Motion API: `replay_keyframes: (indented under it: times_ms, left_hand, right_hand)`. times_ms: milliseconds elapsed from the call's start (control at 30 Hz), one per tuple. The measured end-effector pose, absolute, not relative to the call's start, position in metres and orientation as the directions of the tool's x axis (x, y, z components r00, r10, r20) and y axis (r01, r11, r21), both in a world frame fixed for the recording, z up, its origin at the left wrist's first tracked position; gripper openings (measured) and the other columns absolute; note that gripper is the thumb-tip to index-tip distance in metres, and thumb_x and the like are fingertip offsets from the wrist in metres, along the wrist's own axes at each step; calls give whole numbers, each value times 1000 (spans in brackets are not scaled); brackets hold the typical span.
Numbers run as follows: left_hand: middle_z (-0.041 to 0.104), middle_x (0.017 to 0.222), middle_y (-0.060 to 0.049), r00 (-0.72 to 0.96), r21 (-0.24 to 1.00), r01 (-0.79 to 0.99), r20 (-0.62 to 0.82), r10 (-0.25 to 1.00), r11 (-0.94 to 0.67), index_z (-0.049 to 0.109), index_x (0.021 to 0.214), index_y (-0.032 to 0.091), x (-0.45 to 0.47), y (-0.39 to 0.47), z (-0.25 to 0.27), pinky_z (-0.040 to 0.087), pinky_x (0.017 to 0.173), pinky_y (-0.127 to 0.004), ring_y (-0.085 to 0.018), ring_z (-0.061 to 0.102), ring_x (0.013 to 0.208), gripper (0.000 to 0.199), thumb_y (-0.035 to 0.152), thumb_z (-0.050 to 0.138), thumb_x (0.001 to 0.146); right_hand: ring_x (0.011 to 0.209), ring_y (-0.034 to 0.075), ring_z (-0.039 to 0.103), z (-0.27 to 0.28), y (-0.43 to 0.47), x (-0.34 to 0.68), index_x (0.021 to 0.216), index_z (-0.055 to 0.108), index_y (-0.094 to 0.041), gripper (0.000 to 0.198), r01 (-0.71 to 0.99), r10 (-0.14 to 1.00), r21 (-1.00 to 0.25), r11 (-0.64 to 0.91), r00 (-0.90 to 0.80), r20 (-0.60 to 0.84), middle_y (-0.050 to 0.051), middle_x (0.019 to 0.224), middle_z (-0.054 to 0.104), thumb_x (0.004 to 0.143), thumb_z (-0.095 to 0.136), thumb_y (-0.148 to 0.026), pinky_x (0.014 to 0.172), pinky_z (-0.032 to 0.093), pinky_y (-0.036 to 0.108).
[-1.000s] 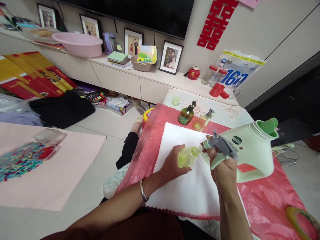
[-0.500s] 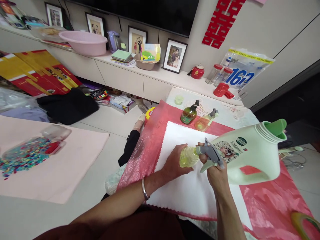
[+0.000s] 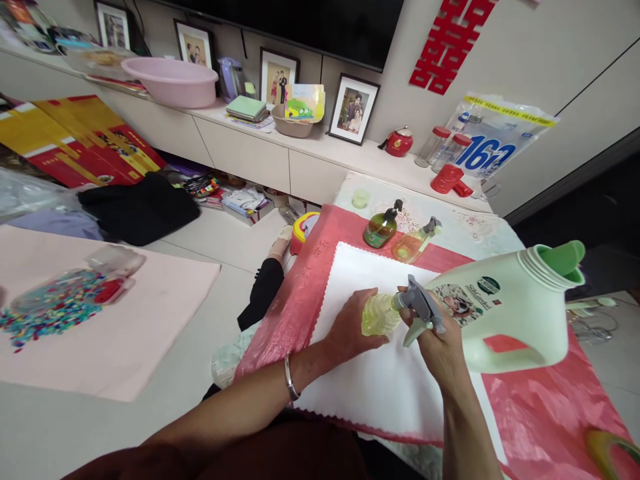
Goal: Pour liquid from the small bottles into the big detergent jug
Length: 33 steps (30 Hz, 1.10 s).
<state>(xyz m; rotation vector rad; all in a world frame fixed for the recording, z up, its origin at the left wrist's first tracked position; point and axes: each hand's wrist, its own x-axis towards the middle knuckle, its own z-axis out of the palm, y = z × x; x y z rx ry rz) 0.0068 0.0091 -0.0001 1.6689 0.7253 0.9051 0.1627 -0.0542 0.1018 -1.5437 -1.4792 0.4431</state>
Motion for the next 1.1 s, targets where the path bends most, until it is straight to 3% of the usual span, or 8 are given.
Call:
replay_keyframes:
  times_ms: [233,400,600,767,967,1100]
  left_hand:
    - [51,145,-14,530,962,38,210,822,-271,42,143,24,7,9,1,42,114,-59,-39,52,133,97,32,91,60]
    - [52,144,-13,519,963,40,208,829,-267,43,142,25,7,8,1,43,114,-57,-38,53,133,96,30,90,60]
    - [53,141,-13,504,955,49,231,833,-294,42,142,24,9,7,-2,45,112,-57,-37,55,130,96,33,90,60]
    - [53,141,-13,511,951,64,228,829,-301,42,142,24,8,8,-3,43,114,-58,-38,53,131,97,31,91,59]
    - [53,139,-12,513,952,64,225,829,-298,42,142,25,8,9,-6,44,112,-58,-38,54,130,97,33,92,59]
    - [52,139,-13,521,955,50,225,823,-293,42,141,24,8,10,-6,43,113,-59,-38,53,130,98,37,92,59]
  right_hand:
    - [96,14,64,106,-53,158,122,70,-29,29,670,896,-709,220,148,418,0,117,66,95,62,-25,81,49,25]
    - [97,15,64,98,-56,151,120,71,-28,29,700,834,-672,240,206,512,0,112,67,93,61,-23,80,49,25]
    - [94,20,63,86,-58,147,109,71,-22,24,629,825,-762,150,346,448,4,105,67,87,68,-32,84,51,32]
    - [96,21,63,79,-57,144,106,68,-19,25,563,842,-817,125,376,388,6,106,67,93,67,-40,85,51,35]
    - [102,21,61,80,-56,138,122,70,-24,30,565,822,-809,162,376,428,5,110,66,94,68,-35,87,48,35]
    - [109,23,61,75,-57,136,119,71,-23,29,522,804,-834,181,409,431,7,121,64,93,69,-36,89,50,35]
